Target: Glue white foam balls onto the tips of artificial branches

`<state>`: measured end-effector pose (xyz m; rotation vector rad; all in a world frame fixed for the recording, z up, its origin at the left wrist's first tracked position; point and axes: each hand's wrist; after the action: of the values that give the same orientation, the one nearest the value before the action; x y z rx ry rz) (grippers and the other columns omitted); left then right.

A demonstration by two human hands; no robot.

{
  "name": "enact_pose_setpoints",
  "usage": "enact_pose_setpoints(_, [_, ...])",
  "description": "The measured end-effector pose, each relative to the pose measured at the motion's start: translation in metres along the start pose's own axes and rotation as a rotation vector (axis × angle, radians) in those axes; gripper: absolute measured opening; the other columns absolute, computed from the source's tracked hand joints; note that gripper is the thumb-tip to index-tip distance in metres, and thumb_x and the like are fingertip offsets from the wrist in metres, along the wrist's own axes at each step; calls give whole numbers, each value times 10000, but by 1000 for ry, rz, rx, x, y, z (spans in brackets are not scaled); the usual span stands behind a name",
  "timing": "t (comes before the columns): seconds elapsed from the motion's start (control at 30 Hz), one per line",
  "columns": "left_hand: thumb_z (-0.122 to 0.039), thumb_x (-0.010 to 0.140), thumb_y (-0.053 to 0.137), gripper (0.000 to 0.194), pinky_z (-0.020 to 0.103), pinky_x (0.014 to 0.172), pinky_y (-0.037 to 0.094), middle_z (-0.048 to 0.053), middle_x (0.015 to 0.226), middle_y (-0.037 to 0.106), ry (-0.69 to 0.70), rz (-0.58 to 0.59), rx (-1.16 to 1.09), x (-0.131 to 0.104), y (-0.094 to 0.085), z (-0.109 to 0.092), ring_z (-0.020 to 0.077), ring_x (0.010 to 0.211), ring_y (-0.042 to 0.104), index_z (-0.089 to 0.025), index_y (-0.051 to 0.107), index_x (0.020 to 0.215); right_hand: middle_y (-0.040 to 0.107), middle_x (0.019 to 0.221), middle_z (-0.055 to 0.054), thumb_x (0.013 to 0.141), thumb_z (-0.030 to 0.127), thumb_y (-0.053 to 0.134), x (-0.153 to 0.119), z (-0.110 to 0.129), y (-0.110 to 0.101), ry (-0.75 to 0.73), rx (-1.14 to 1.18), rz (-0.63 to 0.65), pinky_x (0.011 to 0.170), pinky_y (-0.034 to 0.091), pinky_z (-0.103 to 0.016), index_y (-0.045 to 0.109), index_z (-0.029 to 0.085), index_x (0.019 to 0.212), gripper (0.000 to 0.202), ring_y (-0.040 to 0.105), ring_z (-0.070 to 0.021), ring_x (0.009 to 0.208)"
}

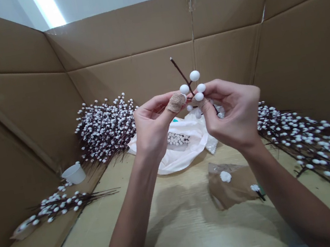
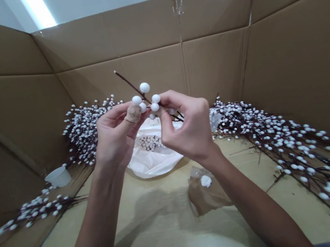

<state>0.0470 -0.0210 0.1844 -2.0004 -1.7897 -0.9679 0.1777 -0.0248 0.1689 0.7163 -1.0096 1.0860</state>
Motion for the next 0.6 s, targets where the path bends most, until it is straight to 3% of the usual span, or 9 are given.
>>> enact_pose_setpoints(0.2, [-295, 675, 788, 124, 345, 863, 542, 25, 804, 752, -23, -30, 10, 0, 0, 3, 194, 869, 703, -200, 738, 736, 687, 761, -15, 740, 120, 579, 0, -2, 0, 15, -21, 7, 714, 550, -338, 642, 214, 806, 131, 660, -191, 743])
enact_pose_setpoints(0.6, [-320, 653, 801, 167, 310, 792, 558, 23, 775, 750, -22, 23, 3, 4, -5, 8, 166, 762, 700, -199, 749, 755, 680, 727, 3, 723, 82, 565, 0, -6, 1, 11, -3, 5, 680, 543, -326, 644, 237, 796, 189, 639, -171, 675])
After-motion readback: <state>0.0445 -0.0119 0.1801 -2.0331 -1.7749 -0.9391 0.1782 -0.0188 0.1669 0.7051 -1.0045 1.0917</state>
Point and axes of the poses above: each hand's wrist, its own x-axis towards the middle knuckle, its own y-axis out of the palm, z = x × y
